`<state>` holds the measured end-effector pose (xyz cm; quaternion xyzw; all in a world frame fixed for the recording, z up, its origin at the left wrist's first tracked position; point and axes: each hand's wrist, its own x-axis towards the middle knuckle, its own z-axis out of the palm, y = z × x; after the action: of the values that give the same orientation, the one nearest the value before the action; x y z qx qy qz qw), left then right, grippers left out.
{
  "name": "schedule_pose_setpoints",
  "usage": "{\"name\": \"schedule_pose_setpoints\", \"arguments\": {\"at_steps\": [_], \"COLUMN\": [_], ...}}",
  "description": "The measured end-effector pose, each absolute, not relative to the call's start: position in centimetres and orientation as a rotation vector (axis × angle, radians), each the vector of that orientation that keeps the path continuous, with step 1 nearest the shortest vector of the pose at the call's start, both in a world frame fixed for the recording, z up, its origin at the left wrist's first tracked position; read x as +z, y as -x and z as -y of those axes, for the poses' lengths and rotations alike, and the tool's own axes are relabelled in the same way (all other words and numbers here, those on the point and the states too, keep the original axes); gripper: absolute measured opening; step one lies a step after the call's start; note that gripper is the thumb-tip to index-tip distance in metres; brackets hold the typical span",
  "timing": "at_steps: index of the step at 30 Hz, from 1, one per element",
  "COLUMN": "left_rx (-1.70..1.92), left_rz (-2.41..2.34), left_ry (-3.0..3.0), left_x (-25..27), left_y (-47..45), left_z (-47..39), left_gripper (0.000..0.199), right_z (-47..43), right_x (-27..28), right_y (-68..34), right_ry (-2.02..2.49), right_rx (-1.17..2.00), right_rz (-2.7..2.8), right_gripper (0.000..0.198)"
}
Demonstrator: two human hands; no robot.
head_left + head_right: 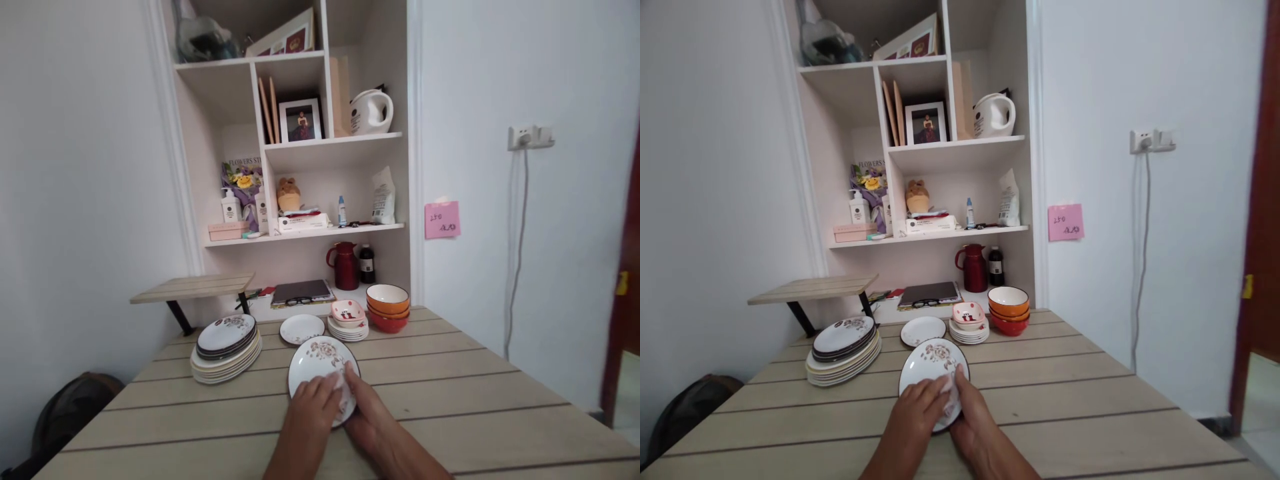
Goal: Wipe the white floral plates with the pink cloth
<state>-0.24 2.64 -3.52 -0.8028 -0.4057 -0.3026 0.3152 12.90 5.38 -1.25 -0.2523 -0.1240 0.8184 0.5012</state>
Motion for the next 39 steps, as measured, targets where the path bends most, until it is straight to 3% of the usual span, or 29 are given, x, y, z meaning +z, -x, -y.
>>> {"name": "schedule_pose_setpoints", "arguments": {"at_steps": [7, 15, 25, 33, 39], "left_rx": [-0.708, -0.65, -0.65, -0.811, -0.824], "left_rz": [1.07, 1.504, 1.104, 1.16, 1.272], "left_ry": [1.991, 1.83, 2.149, 1.965, 1.919], "left_x": [-2.5, -2.5, -1.9, -2.2, -1.5], "left_y": [0.5, 2.2, 0.4, 1.3, 1.8], "left_z": [-2.8, -2.9, -1.3, -2.3, -1.9], "left_gripper": [0.04, 0.045, 0.051, 0.025, 0.029], "right_z": [-4.4, -4.5, -4.8, -3.5, -4.4], "right_x": [-1.0, -0.3, -0.3, -0.4, 0.0], "right_y": [-12.0, -12.6, -13.5, -12.2, -12.9], "right_ry": [0.607, 0.626, 0.716, 0.704, 0.691], "right_rx": [1.934, 1.954, 1.873, 1.933, 1.907], "right_rz": [0.382, 0.325, 0.377, 0.5, 0.353], "right_gripper": [0.035, 0.041, 0.028, 0.036, 0.037]}}
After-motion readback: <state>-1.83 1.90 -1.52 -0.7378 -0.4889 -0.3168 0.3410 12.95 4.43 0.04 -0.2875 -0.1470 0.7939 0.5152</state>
